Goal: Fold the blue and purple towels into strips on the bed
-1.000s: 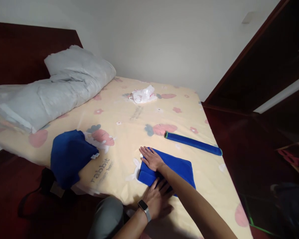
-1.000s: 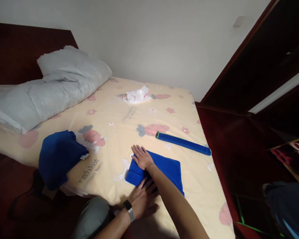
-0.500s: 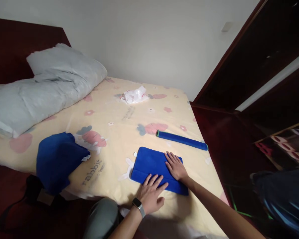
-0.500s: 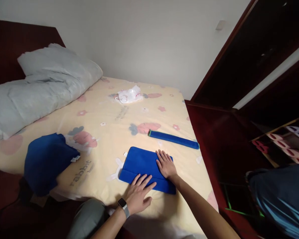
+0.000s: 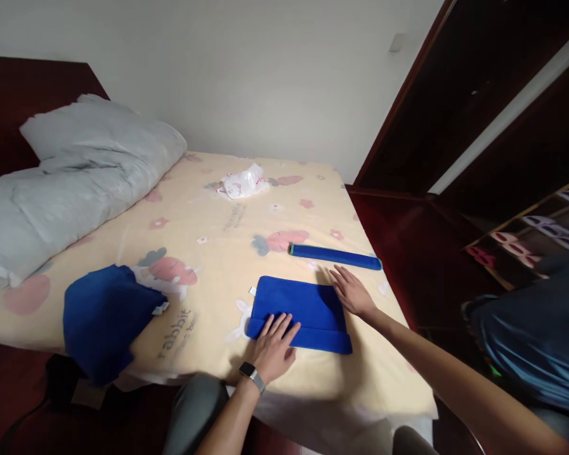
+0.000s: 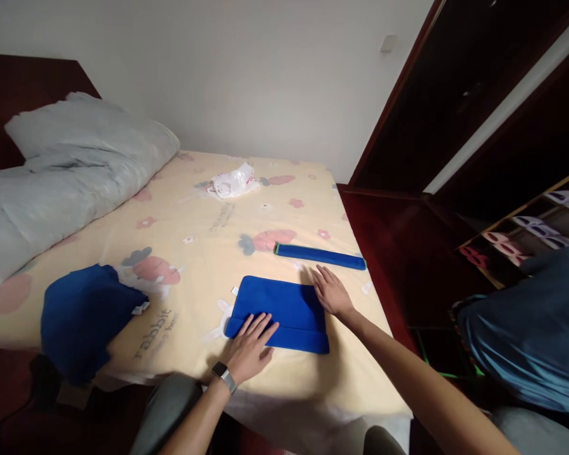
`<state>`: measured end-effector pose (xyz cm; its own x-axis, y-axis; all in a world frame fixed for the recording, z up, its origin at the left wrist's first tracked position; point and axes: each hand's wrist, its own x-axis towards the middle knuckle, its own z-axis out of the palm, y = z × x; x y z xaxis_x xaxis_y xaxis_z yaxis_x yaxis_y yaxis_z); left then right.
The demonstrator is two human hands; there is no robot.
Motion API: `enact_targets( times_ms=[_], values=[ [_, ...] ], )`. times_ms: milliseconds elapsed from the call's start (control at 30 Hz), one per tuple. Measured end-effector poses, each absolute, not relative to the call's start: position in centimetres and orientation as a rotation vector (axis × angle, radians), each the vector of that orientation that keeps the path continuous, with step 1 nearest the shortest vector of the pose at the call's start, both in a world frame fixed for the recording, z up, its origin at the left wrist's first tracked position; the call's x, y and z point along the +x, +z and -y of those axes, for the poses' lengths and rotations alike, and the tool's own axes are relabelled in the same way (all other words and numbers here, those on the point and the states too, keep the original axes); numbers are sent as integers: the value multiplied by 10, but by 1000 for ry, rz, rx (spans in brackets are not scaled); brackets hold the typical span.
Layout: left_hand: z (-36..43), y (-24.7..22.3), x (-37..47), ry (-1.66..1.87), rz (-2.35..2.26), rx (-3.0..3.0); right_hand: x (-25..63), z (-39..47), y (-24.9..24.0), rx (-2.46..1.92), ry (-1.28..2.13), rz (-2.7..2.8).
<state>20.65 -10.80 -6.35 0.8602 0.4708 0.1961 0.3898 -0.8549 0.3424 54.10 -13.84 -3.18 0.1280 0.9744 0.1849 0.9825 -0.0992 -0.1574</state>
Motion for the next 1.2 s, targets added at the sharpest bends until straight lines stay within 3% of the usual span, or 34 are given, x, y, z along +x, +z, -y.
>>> enact_targets(
  times_ms=[167,367,567,1000,1200],
  values=[
    [92,-66,181,284,-702,2762,493,211,-8,-1929,168,2109],
    [88,-69,167,314,-699,2850,444,262,-64,-1906,190,2206],
    [75,-76,150,289,-896,2861,472,273,-87,-1858,-91,2215],
    [59,-63,140,210,-848,2757,470,277,-81,-2011,0,1997],
    [53,-60,137,287,-814,2611,482,279,-89,-1983,262,1733]
  ],
)
